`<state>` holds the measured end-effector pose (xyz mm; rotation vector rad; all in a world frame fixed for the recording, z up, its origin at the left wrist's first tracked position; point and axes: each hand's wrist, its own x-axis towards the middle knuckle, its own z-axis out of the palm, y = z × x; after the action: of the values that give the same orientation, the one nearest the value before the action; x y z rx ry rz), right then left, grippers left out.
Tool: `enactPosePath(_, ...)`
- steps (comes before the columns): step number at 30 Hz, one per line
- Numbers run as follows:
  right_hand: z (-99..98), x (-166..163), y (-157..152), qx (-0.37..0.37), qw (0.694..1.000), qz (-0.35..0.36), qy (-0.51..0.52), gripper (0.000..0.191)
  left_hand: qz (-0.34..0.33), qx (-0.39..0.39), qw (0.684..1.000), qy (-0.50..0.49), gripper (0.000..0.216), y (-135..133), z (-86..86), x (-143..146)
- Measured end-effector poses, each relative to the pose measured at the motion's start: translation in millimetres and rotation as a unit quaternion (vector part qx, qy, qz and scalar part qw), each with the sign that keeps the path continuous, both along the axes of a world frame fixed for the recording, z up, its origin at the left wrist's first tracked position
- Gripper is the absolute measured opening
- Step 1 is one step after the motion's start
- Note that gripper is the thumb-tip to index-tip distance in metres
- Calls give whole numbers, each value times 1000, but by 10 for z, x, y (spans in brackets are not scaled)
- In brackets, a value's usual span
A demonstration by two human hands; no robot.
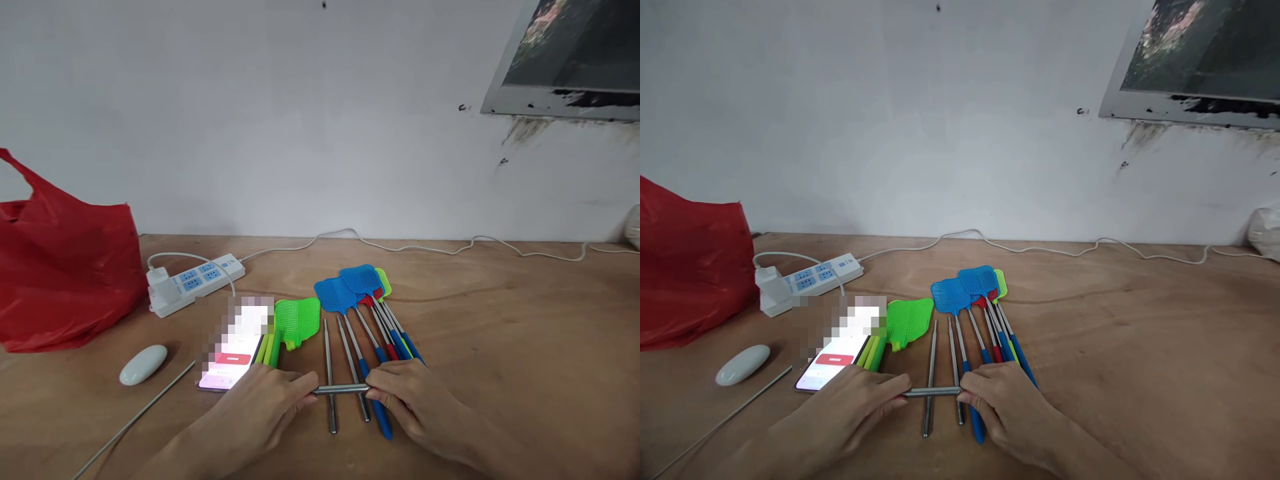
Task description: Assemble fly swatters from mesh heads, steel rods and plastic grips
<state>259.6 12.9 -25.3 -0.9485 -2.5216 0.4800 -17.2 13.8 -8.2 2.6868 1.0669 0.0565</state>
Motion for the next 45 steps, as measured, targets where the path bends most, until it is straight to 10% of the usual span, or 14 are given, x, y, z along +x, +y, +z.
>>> enactPosePath(45,-2,-69,-198,72,997,-16,-19,20,9,-18,999,-43,38,-91,-13,43)
